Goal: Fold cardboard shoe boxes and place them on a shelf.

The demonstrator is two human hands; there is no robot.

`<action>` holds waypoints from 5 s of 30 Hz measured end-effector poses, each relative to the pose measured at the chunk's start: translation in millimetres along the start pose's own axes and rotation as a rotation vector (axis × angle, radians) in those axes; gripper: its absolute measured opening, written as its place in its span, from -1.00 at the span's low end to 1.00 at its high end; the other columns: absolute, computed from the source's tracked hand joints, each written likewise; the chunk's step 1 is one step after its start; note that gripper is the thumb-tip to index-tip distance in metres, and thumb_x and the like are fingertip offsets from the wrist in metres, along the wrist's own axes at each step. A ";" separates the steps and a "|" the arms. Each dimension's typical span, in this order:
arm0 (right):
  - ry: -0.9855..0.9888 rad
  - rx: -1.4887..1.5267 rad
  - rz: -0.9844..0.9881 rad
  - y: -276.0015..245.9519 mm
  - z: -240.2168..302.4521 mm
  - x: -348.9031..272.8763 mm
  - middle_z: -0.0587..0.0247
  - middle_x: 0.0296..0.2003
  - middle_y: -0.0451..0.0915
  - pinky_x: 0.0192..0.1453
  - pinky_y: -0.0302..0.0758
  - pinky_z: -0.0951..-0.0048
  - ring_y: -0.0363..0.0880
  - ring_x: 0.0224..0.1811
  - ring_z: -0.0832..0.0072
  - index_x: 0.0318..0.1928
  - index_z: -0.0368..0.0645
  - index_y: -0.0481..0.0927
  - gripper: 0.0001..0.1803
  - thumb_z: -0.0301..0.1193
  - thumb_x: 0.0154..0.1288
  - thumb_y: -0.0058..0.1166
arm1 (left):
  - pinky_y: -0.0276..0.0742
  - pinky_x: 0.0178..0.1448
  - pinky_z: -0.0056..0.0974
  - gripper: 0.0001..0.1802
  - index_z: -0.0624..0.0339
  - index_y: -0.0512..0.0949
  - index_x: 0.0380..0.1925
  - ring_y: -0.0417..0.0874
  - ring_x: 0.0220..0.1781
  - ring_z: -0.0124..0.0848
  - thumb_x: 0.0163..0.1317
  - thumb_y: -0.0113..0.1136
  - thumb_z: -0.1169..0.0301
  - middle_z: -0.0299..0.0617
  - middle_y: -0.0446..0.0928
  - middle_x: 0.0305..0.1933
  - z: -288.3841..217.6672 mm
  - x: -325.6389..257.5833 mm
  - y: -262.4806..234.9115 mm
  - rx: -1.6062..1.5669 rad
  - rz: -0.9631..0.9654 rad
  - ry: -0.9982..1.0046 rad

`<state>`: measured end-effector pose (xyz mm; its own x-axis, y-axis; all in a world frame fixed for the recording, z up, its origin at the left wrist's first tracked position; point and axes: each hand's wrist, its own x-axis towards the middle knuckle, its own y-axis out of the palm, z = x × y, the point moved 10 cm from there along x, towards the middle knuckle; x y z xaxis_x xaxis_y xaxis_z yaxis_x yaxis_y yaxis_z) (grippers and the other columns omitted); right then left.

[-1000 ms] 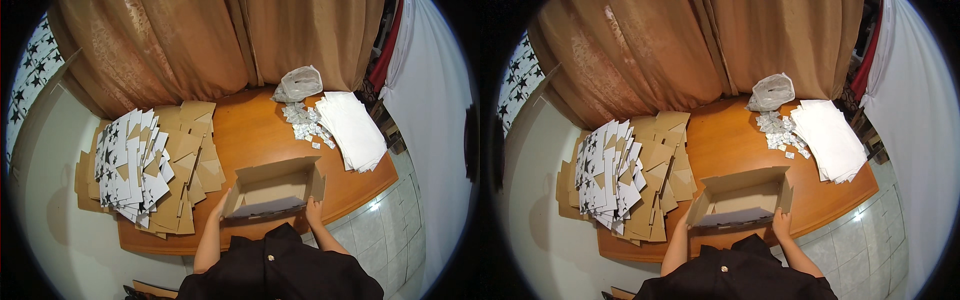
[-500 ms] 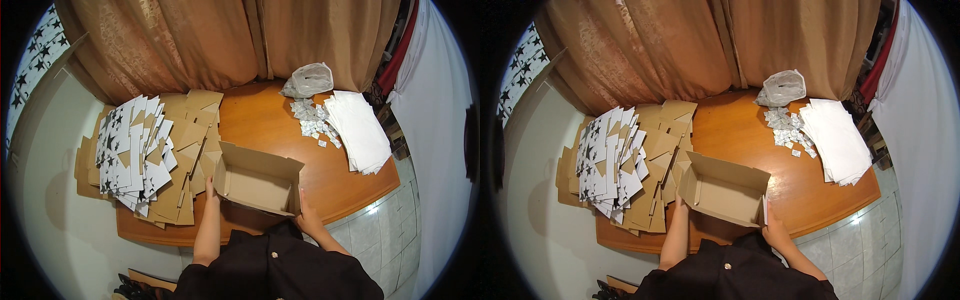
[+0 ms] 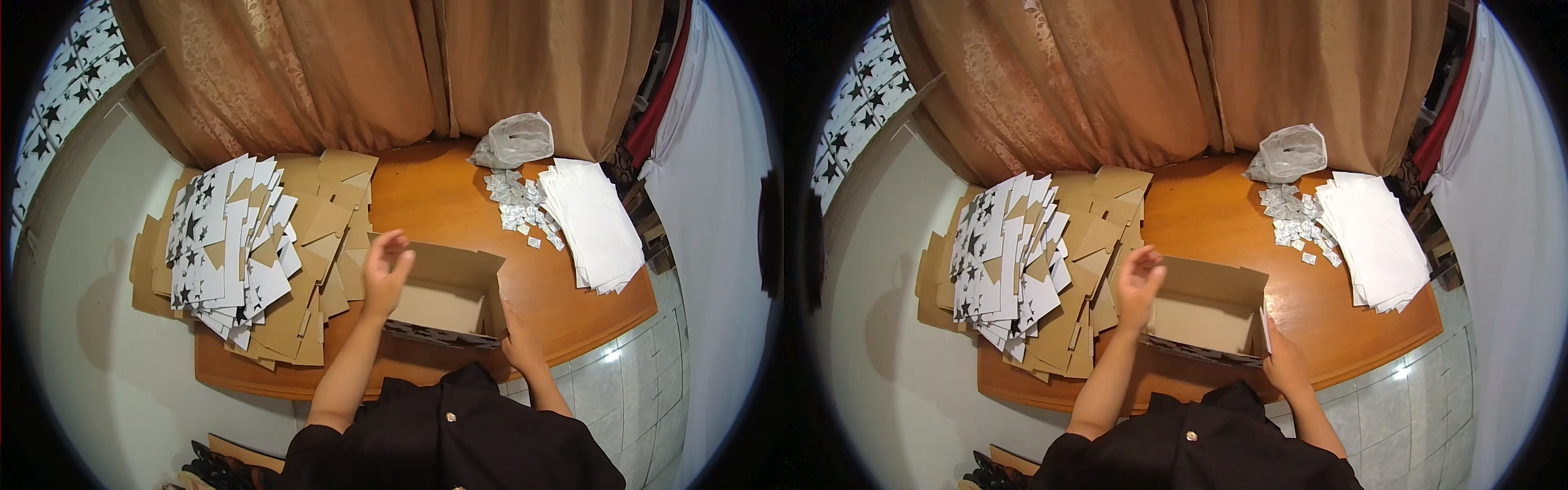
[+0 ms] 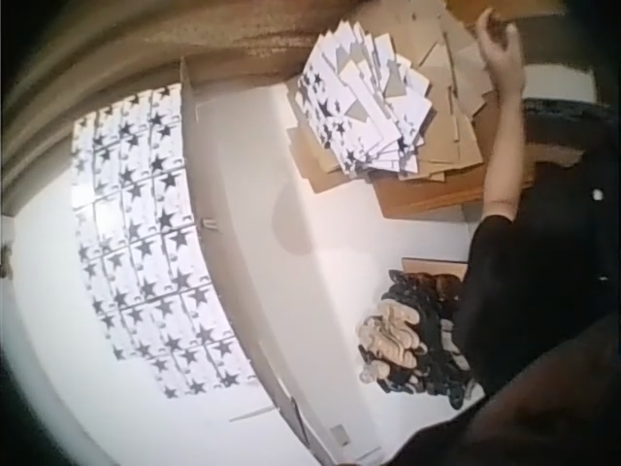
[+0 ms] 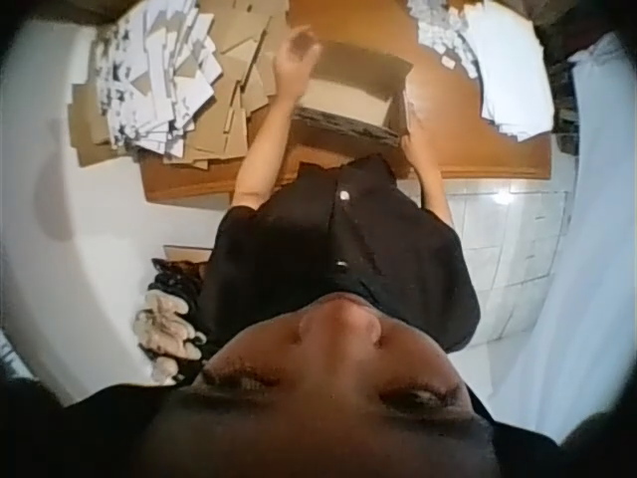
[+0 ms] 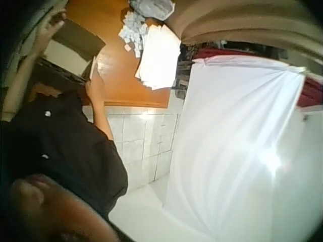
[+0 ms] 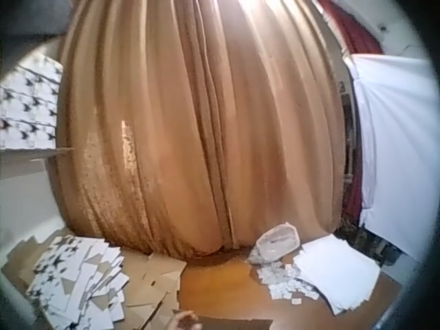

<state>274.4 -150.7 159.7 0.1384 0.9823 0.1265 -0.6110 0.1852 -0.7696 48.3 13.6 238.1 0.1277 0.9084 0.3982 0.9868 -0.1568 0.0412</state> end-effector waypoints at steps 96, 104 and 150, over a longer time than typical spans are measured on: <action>0.122 0.047 -0.206 29.6 2.5 -0.6 -0.34 0.24 0.13 0.28 0.17 0.01 0.13 0.25 -0.20 0.21 -0.26 0.29 -0.34 -0.27 0.10 0.09 | 0.11 0.31 -0.11 -0.25 0.27 0.32 0.16 0.33 0.23 -0.05 0.35 -0.46 -0.16 0.10 0.42 0.10 169.0 -198.4 -116.8 0.671 0.088 -1.110; 0.086 0.149 -0.114 41.1 -30.6 1.3 -0.35 0.29 0.06 0.38 -0.01 0.11 0.04 0.34 -0.14 0.28 -0.23 0.22 -0.39 -0.22 0.28 -0.06 | 0.24 0.21 -0.35 -0.54 0.28 0.29 0.07 0.37 0.11 -0.46 0.27 0.12 0.28 -0.15 0.38 0.06 55.6 -113.2 -63.0 -0.159 -0.114 -0.517; 0.262 0.661 -0.311 -45.2 -97.0 -25.8 0.03 0.29 0.20 0.38 0.06 0.35 0.11 0.37 0.30 0.30 -0.31 0.16 -0.35 -0.44 0.21 0.01 | 0.46 -0.44 -0.26 -0.88 0.08 0.56 -0.46 0.60 -0.49 -0.29 0.10 0.24 0.31 -0.27 0.57 -0.51 -87.4 -30.3 153.3 0.571 0.424 0.801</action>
<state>374.0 -187.2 130.5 0.5089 0.8587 0.0601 -0.8407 0.5108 -0.1796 186.9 -71.8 312.4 0.5732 0.2705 0.7735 0.8045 -0.0064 -0.5939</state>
